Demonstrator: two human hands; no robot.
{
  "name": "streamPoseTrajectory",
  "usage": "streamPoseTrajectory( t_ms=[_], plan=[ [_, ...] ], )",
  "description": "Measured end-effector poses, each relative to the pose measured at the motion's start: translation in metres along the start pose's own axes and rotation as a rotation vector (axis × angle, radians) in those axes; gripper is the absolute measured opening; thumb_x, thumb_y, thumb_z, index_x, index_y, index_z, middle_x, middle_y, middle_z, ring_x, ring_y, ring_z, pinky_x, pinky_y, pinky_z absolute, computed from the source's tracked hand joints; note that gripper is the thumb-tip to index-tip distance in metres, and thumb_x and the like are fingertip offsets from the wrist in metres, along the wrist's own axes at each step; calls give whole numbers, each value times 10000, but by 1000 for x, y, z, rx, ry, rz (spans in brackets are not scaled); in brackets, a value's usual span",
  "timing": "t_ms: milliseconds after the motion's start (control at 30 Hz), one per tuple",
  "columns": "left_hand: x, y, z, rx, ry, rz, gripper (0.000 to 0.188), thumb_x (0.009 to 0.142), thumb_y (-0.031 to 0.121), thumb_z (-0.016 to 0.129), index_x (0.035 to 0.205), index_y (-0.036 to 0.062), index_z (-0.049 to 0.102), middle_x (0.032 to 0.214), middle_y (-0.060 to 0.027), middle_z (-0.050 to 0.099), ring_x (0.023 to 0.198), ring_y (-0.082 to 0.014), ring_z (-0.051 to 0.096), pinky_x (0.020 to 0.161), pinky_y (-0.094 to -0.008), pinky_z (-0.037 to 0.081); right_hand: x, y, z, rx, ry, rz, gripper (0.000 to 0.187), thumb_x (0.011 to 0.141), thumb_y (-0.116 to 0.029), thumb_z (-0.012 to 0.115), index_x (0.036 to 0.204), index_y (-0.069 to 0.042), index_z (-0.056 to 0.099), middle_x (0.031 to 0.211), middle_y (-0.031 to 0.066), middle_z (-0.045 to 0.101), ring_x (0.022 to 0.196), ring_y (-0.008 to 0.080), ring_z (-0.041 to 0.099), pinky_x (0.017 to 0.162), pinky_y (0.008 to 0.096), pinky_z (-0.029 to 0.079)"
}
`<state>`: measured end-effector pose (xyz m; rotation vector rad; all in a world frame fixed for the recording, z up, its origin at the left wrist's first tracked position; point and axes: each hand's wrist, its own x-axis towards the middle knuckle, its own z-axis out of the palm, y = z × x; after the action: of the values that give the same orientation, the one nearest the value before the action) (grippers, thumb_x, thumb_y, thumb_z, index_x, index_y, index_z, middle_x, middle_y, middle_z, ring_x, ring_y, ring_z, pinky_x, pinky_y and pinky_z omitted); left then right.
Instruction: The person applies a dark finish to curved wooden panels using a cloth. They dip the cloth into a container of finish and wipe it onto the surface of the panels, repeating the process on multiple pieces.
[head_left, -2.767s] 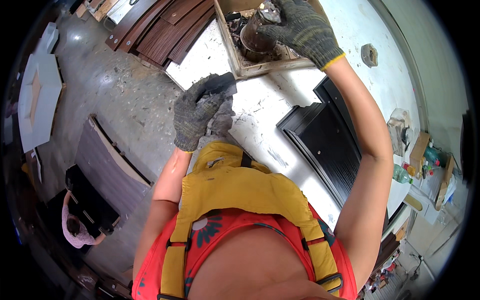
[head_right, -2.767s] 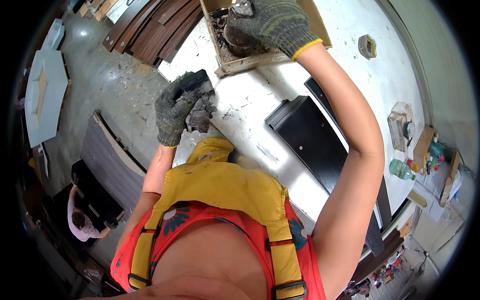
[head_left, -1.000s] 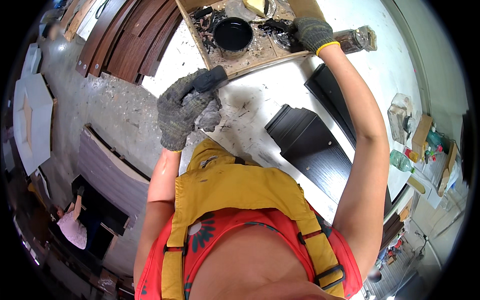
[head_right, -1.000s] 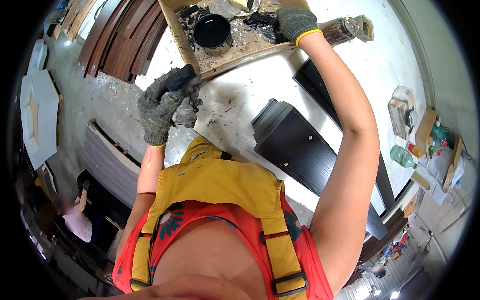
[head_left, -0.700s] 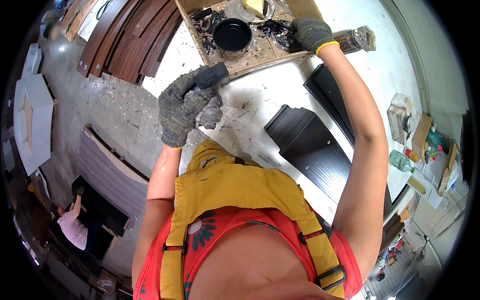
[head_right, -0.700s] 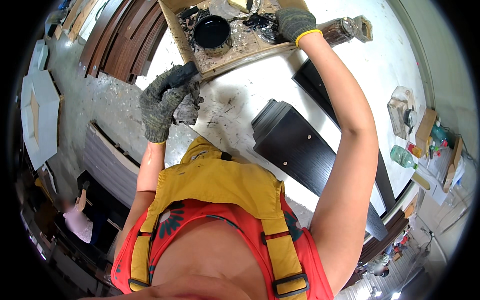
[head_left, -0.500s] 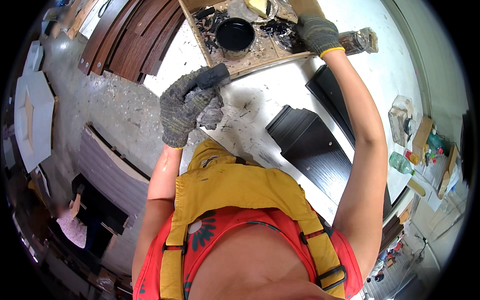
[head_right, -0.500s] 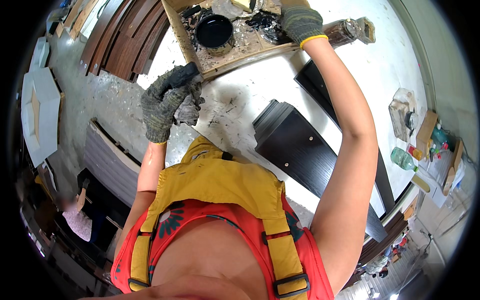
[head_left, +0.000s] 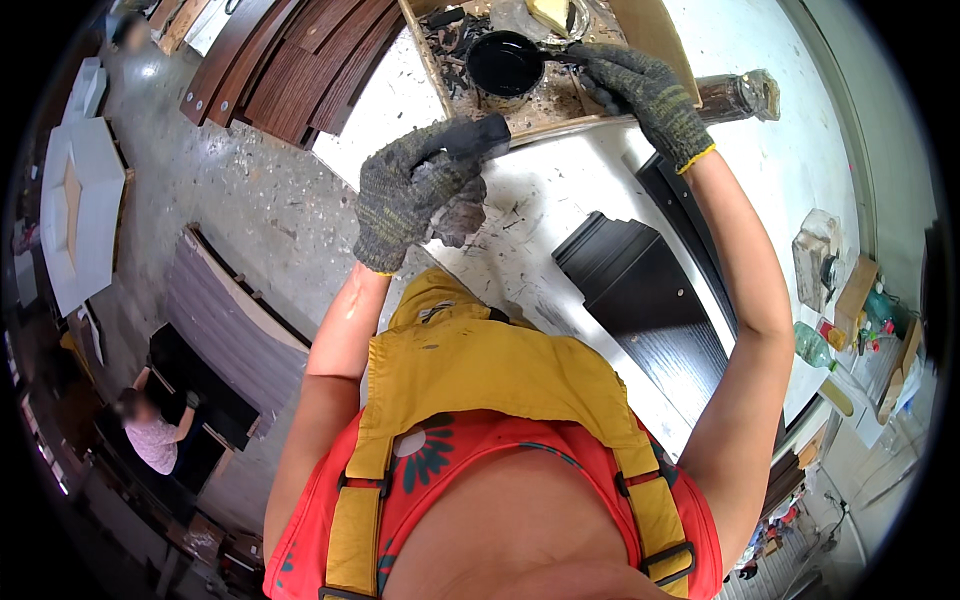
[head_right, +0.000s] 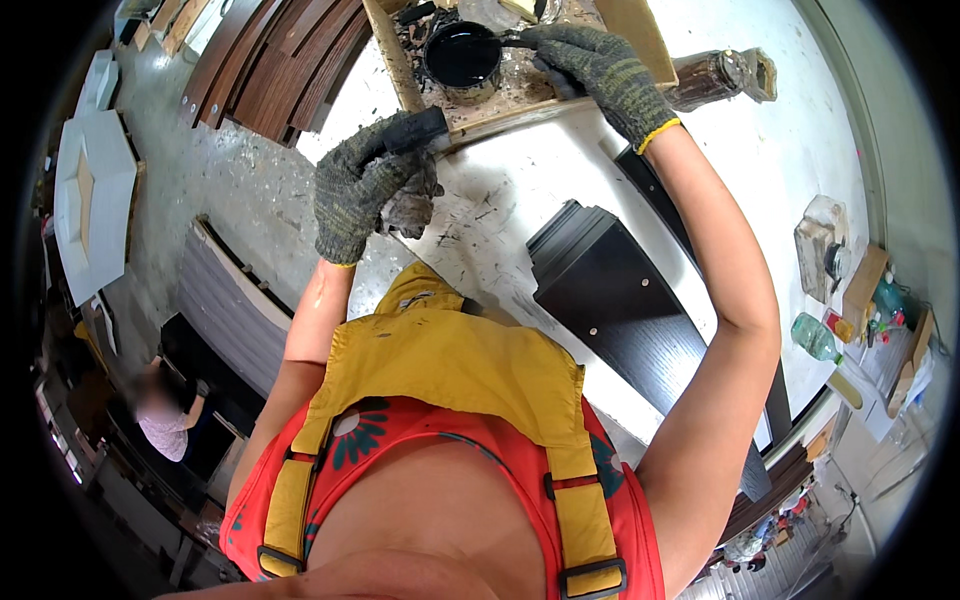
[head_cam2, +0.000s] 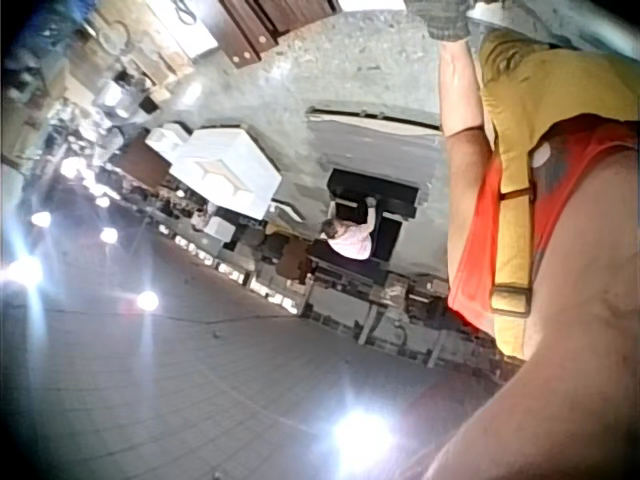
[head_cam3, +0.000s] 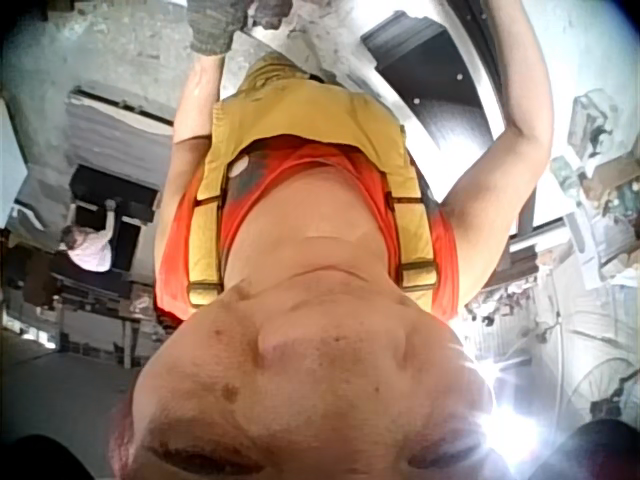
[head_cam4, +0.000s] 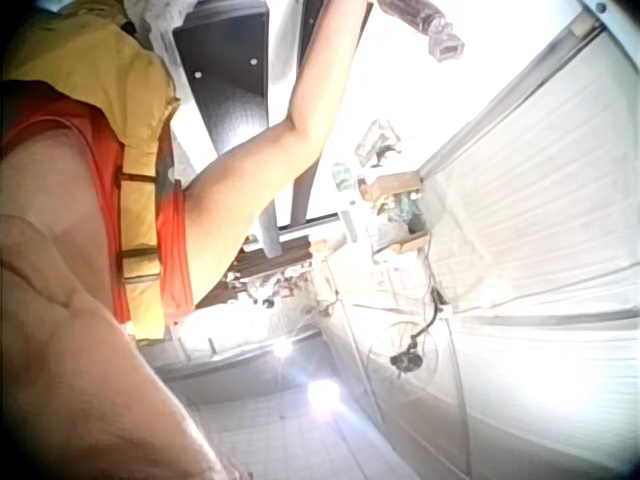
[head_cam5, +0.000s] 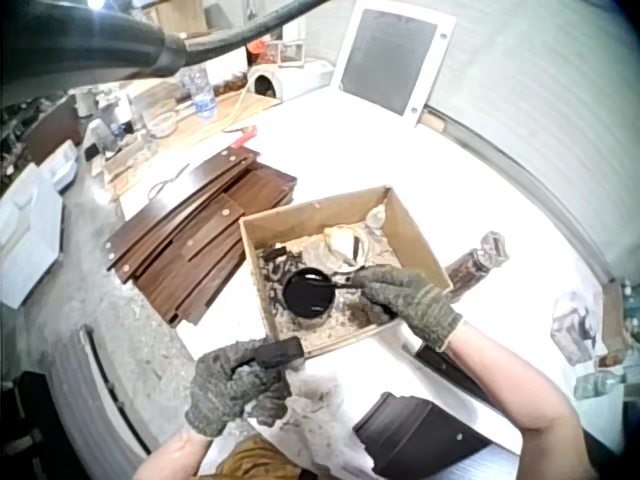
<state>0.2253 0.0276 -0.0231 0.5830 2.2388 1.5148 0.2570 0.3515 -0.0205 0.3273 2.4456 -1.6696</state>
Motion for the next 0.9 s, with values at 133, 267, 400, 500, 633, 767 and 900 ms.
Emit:
streamPoseTrajectory(
  t_ms=[133, 267, 400, 500, 633, 767, 900],
  plan=[
    [-3, 8, -2, -6, 0, -11, 385, 805, 124, 684, 1182, 52, 667, 1035, -80, 709, 933, -154, 652, 864, -304, 503, 6, 8, 6, -695, 35, -401, 338, 962, -94, 508, 1282, -154, 602, 1254, 79, 615, 1059, 185, 628, 950, 311, 520],
    [-4, 6, -4, 6, 9, -17, 393, 798, 128, 685, 1183, 54, 666, 1038, -81, 709, 937, -156, 652, 866, -308, 503, 12, 12, 17, -725, 181, -385, 293, 942, -196, 576, 1218, -125, 644, 1137, 103, 668, 985, 228, 657, 886, 323, 531],
    [-3, 7, -6, 59, 30, -18, 393, 789, 133, 689, 1176, 69, 672, 1037, -85, 708, 933, -170, 659, 868, -311, 504, 6, -6, 22, -667, 138, -253, 320, 909, -299, 631, 1155, -98, 673, 1012, 117, 700, 894, 249, 673, 795, 333, 533],
    [-1, 3, -6, 106, 67, 15, 385, 783, 134, 698, 1164, 77, 679, 1034, -87, 706, 931, -178, 662, 867, -308, 504, 7, -17, 24, -742, 187, -263, 316, 914, -371, 577, 1075, -125, 692, 1000, 93, 690, 932, 273, 654, 853, 391, 506],
    [0, 3, -2, 44, 115, 82, 347, 793, 169, 724, 1132, 103, 691, 973, -63, 712, 868, -175, 673, 794, -309, 523, 20, -28, 39, -997, 229, -554, 256, 909, -348, 609, 1059, -160, 694, 978, 71, 694, 880, 252, 668, 765, 364, 528],
    [2, 8, 2, -160, 78, -26, 332, 797, 123, 726, 1125, 94, 695, 983, -50, 710, 854, -161, 674, 773, -292, 528, 29, -29, 49, -1192, 217, -487, 259, 917, -372, 582, 1061, -184, 686, 954, 67, 686, 875, 259, 664, 746, 374, 527],
    [2, -1, 1, 49, 108, 91, 339, 789, 100, 730, 1126, 82, 694, 973, -51, 707, 846, -142, 673, 756, -280, 534, 31, -32, 49, -1165, 194, -455, 239, 909, -345, 586, 1041, -176, 692, 958, 70, 688, 862, 263, 664, 746, 387, 529]
  ],
)
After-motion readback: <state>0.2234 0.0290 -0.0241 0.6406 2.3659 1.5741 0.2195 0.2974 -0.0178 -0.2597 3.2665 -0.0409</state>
